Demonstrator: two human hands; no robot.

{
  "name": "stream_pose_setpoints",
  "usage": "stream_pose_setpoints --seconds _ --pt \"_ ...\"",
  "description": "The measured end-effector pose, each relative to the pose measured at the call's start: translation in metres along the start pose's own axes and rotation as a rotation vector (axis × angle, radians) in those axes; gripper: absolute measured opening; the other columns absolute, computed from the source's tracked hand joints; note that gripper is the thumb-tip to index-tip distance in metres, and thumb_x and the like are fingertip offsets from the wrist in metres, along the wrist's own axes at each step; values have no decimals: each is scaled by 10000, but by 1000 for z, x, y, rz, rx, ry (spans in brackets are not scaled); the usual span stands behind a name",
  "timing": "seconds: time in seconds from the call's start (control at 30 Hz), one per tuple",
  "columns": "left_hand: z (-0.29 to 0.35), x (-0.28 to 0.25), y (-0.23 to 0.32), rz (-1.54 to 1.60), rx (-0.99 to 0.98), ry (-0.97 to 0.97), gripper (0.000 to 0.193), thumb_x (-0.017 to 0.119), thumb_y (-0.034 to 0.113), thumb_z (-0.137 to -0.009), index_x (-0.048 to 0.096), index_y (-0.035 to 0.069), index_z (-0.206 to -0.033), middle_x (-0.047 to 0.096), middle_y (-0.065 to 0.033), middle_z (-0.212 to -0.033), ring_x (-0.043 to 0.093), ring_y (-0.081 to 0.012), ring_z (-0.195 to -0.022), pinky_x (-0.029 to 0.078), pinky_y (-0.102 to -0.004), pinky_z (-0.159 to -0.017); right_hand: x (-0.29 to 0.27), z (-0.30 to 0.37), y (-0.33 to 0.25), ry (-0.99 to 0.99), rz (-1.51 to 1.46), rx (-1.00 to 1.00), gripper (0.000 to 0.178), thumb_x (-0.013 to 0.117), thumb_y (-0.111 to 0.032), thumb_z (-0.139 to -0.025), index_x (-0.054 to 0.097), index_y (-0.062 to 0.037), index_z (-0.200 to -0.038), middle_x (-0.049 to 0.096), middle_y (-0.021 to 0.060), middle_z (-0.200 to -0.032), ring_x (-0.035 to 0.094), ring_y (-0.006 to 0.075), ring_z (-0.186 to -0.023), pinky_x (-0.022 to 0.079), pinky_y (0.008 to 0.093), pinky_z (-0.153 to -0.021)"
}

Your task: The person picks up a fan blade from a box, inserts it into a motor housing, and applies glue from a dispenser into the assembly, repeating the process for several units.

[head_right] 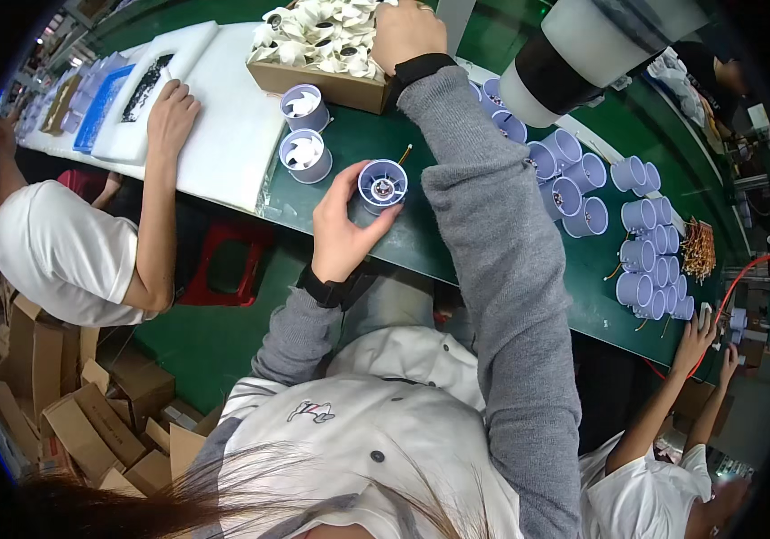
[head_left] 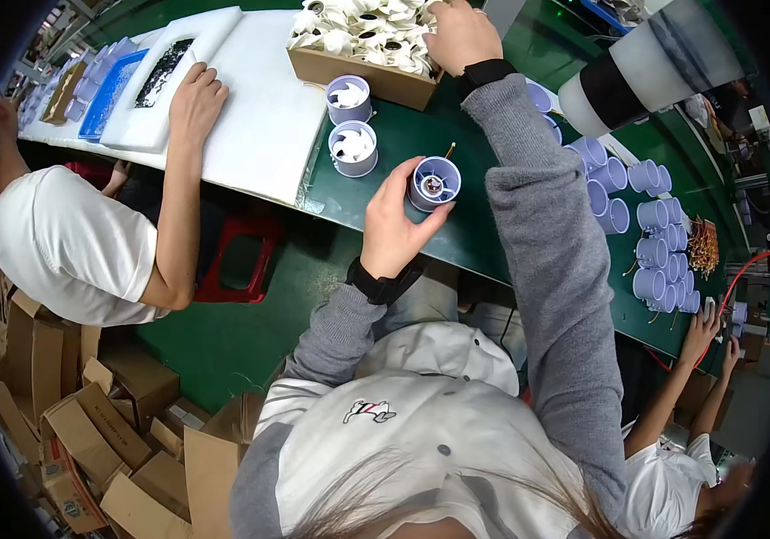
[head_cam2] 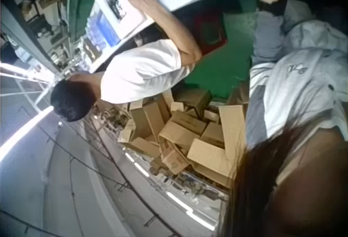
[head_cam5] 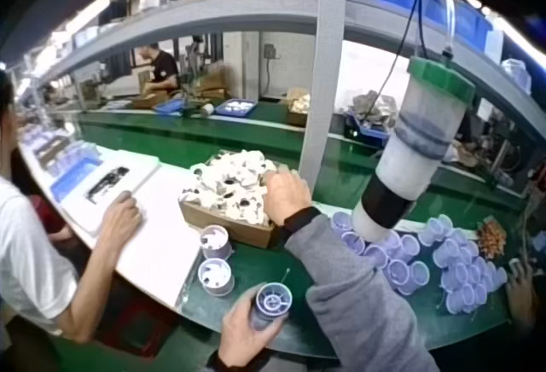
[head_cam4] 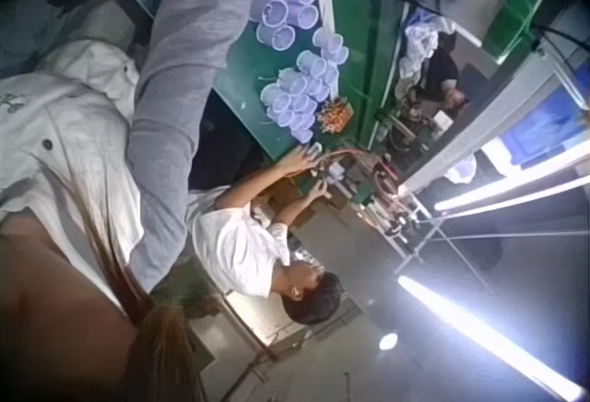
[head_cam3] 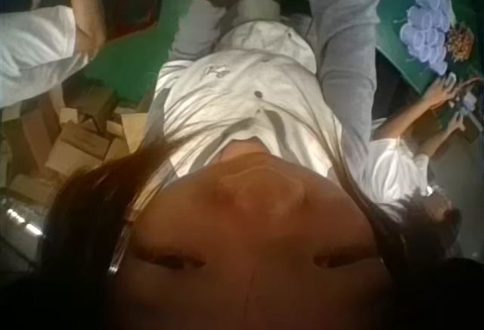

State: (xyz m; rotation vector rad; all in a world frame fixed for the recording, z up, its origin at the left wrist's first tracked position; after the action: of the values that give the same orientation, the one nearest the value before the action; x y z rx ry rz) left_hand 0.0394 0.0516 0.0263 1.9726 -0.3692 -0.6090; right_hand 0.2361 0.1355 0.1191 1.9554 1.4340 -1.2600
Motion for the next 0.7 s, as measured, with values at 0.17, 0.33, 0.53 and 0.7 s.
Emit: stream_pose_setpoints --seconds 0.17,0.33,0.53,0.7 --pt "-2 8 0 -2 13 21 532 774 124 -691 527 -3 -1144 628 -149 -1035 635 -248 -951 494 -324 -830 27 -1 14 -320 29 -29 287 661 -228 -748 638 -63 -982 623 173 -1064 601 318 -983 482 389 -845" --pt "0 11 -1 -1 40 14 539 770 133 -693 518 4 -1152 624 -161 -1036 641 -271 -912 505 -329 -784 -17 19 -3 73 -234 -42 218 637 -89 -675 637 -53 -890 640 193 -906 615 342 -883 487 433 -771" --pt "1 2 -5 -7 -26 17 522 769 119 -688 531 1 -1137 629 -158 -1027 643 -260 -915 504 -320 -785 -96 132 -32 22 -605 -161 228 688 -84 -748 621 -29 -959 616 88 -897 599 217 -778 462 307 -655" --pt "0 9 -3 48 1 29 518 768 91 -684 535 -13 -1135 630 -143 -1029 636 -227 -933 498 -310 -811 -92 209 28 -350 -559 1 240 690 -49 -725 618 -19 -952 599 103 -895 582 257 -806 458 324 -677"
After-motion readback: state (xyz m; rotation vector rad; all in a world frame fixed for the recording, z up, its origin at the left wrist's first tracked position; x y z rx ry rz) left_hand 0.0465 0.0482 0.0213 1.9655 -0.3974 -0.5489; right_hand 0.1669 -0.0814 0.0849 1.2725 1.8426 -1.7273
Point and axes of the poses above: each hand's wrist, its own z-axis away from the middle knuckle, its own x-axis out of the palm, y = z × x, the point moved 7 cm from there along -z, towards the middle knuckle
